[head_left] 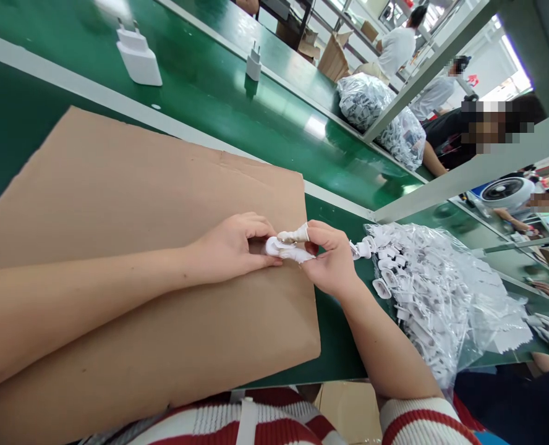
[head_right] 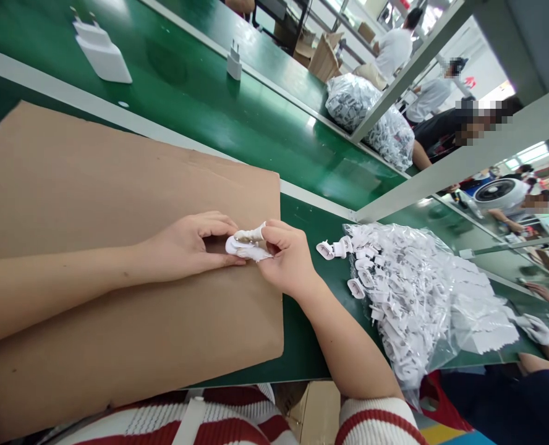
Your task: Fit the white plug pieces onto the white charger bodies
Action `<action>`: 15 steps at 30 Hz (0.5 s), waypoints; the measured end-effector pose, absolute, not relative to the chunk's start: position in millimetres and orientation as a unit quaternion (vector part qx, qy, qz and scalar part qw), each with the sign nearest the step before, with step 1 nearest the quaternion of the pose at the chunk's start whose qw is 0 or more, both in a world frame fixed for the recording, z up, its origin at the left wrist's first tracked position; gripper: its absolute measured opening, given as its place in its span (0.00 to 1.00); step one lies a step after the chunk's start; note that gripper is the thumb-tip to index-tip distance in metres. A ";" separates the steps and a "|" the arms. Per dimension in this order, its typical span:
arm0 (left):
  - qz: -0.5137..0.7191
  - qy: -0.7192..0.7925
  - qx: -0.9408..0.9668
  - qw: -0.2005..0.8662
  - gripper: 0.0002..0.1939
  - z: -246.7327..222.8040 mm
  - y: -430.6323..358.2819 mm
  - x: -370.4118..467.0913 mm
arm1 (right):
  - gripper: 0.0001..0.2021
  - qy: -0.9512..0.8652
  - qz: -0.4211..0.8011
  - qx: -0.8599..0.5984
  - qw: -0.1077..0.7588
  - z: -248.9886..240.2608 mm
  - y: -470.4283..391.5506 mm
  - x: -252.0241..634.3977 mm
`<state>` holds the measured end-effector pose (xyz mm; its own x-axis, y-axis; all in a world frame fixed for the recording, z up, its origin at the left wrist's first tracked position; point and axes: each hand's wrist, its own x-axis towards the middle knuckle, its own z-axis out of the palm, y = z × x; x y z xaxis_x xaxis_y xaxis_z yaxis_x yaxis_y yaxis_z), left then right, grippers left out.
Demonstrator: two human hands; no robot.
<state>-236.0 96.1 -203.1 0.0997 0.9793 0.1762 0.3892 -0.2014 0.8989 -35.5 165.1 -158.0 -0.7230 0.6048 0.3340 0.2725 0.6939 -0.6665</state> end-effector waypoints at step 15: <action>0.407 0.497 0.701 0.309 0.15 -204.7 95.6 -236.8 | 0.15 -0.878 0.305 -0.244 0.275 -167.6 163.8 -32.9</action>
<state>-236.8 95.6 -204.7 0.1735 0.9488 0.2639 0.4459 -0.3146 0.8380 -32.9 163.8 -167.6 -0.7292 0.5970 0.3344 0.2611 0.6945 -0.6705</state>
